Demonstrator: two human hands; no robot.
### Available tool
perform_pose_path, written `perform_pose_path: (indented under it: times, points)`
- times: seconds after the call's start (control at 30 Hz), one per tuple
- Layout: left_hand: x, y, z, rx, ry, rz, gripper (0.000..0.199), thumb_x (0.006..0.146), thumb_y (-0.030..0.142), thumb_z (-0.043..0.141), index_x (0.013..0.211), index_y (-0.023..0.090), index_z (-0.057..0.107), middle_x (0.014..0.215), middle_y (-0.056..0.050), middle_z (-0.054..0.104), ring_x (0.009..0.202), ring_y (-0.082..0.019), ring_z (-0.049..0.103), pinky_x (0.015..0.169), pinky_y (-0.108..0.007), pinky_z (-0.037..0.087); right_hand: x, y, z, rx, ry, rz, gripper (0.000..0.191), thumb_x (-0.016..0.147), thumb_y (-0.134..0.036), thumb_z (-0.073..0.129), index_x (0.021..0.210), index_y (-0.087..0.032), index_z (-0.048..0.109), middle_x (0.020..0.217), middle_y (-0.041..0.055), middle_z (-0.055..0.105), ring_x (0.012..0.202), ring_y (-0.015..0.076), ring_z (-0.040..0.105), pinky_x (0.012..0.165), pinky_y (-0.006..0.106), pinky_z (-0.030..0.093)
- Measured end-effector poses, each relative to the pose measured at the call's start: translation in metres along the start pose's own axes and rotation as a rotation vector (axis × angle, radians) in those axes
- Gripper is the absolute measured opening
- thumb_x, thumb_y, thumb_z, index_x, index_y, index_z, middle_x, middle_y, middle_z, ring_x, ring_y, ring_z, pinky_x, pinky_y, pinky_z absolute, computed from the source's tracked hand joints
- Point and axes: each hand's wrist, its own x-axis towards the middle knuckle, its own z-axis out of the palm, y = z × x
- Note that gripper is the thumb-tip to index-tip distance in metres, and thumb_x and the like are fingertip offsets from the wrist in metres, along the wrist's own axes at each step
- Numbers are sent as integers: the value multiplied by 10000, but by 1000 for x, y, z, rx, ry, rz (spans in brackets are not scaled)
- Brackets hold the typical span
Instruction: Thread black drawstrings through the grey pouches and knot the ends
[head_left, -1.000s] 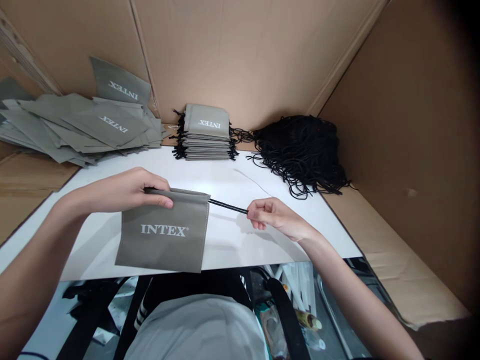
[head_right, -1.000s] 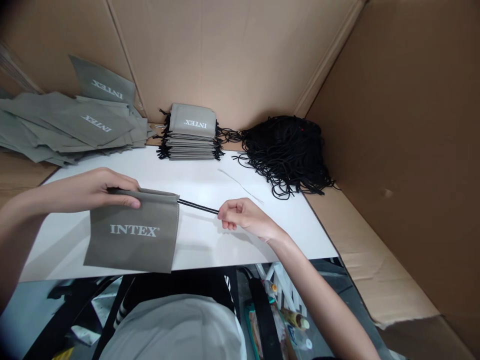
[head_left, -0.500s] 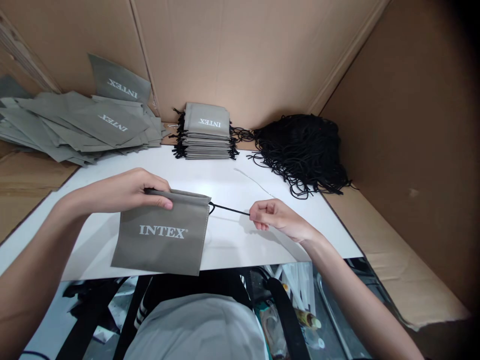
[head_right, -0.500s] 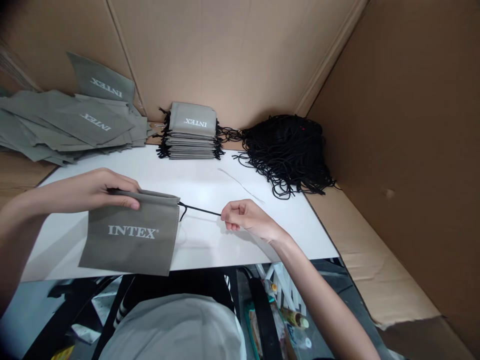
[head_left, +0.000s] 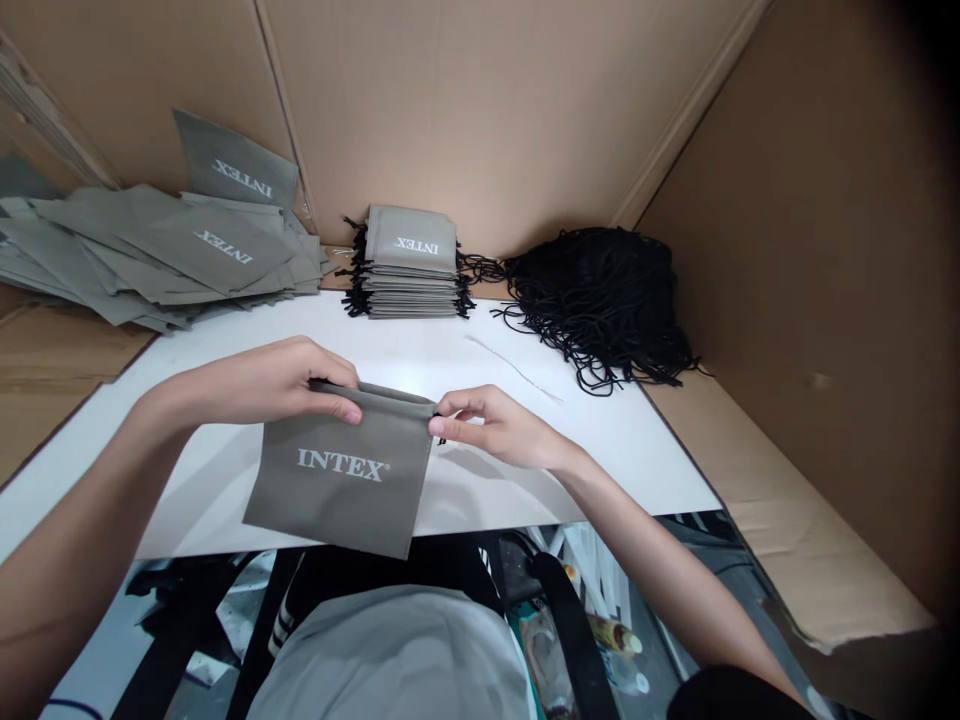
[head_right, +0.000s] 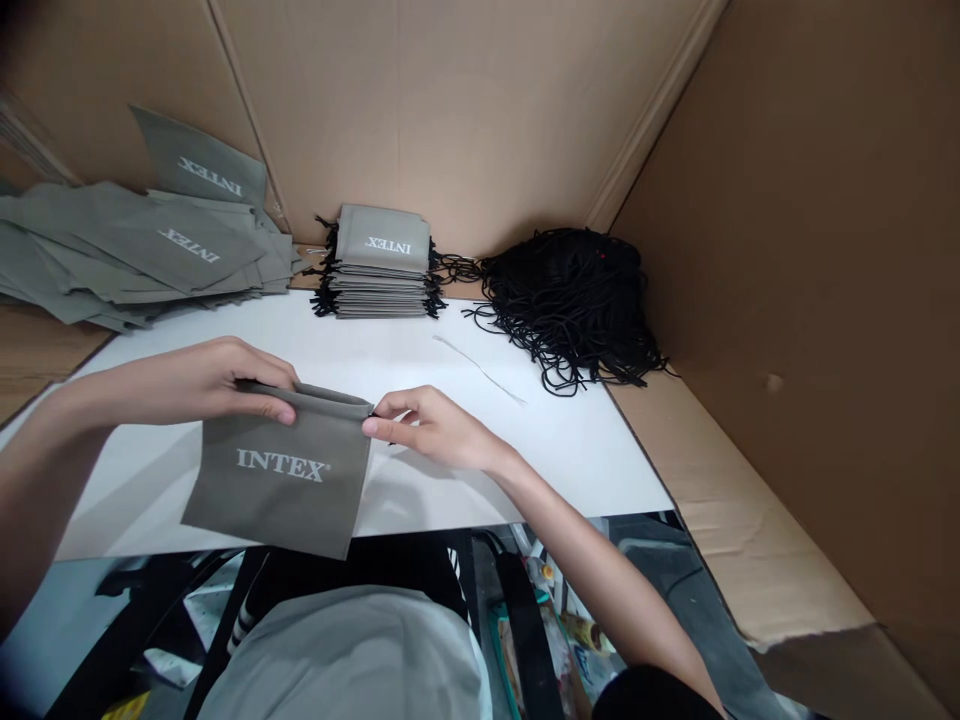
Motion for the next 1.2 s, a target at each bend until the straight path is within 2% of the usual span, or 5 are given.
perform_pose_path:
  times: [0.13,0.43,0.6,0.83,1.2]
  points:
    - [-4,-4,-3,30,17,-6,279,852,389,631,639,209,613,622,11,582,603,-158,513,575,-241,366,-4,-1,-7,36,41,71,368,865,-516,652,824,-157,722,771,26,667,697,146,551,657,274,416]
    - [-13,-15,-4,53,-17,-34,310,899,386,604,658,193,578,659,5,570,639,-153,521,597,-244,367,-38,11,-33,113,79,221,264,863,-403,658,813,-166,762,869,49,738,842,186,618,809,293,421]
    - [-14,-16,-4,67,-20,-30,300,905,377,602,667,196,589,663,3,565,635,-153,517,588,-248,361,-43,14,-36,119,96,219,223,864,-347,627,809,-176,759,881,41,741,859,184,621,818,285,420]
    - [-16,-16,-3,70,-23,-23,287,915,379,594,692,200,619,696,-8,589,655,-161,533,601,-254,372,-44,18,-36,55,132,256,242,831,-365,611,755,-173,738,767,28,703,749,173,600,725,283,422]
    - [-17,-17,-1,26,-5,-12,286,892,362,626,661,195,613,666,-4,581,632,-158,530,588,-253,373,-46,23,-35,114,149,302,220,800,-351,632,717,-169,721,747,24,690,721,156,576,698,277,399]
